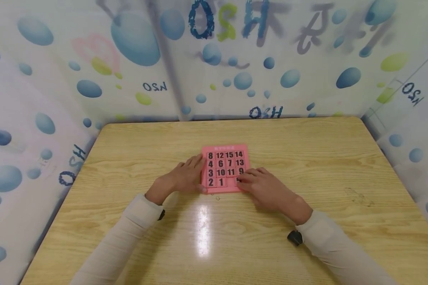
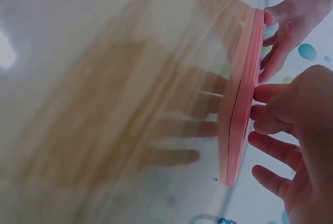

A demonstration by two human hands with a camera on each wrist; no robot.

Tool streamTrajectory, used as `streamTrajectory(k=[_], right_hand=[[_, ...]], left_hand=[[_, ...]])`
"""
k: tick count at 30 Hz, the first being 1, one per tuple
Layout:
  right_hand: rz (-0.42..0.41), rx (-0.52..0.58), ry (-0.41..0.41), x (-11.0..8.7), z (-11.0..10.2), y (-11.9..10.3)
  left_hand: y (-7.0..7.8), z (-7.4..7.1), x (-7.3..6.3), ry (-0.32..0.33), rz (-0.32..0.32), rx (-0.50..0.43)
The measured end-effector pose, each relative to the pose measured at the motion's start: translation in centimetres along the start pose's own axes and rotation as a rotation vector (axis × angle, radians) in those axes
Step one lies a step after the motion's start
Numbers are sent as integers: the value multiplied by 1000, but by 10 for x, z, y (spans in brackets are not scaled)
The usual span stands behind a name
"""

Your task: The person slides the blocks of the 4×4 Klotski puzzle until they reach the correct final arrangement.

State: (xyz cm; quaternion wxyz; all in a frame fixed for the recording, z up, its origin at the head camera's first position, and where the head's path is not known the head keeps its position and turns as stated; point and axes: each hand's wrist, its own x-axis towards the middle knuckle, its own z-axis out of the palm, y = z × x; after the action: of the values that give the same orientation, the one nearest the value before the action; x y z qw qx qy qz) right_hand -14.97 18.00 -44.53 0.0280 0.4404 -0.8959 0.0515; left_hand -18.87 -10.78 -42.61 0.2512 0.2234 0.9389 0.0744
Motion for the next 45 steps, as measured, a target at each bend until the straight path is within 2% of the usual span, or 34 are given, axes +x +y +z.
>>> streamTrajectory(k=[22, 28, 33, 38, 45], right_hand=[[-9, 11, -23, 13, 2, -10], [-6, 14, -55, 15, 0, -14], [-12, -26, -43, 15, 0, -9], [39, -59, -19, 13, -6, 0], [76, -95, -46, 12, -11, 9]], left_hand=[[2, -1, -1, 8, -3, -9], [2, 0, -1, 6, -1, -8], [1, 1, -1, 2, 0, -20], [1, 0, -1, 1, 7, -22], [1, 0, 0, -3, -2, -3]])
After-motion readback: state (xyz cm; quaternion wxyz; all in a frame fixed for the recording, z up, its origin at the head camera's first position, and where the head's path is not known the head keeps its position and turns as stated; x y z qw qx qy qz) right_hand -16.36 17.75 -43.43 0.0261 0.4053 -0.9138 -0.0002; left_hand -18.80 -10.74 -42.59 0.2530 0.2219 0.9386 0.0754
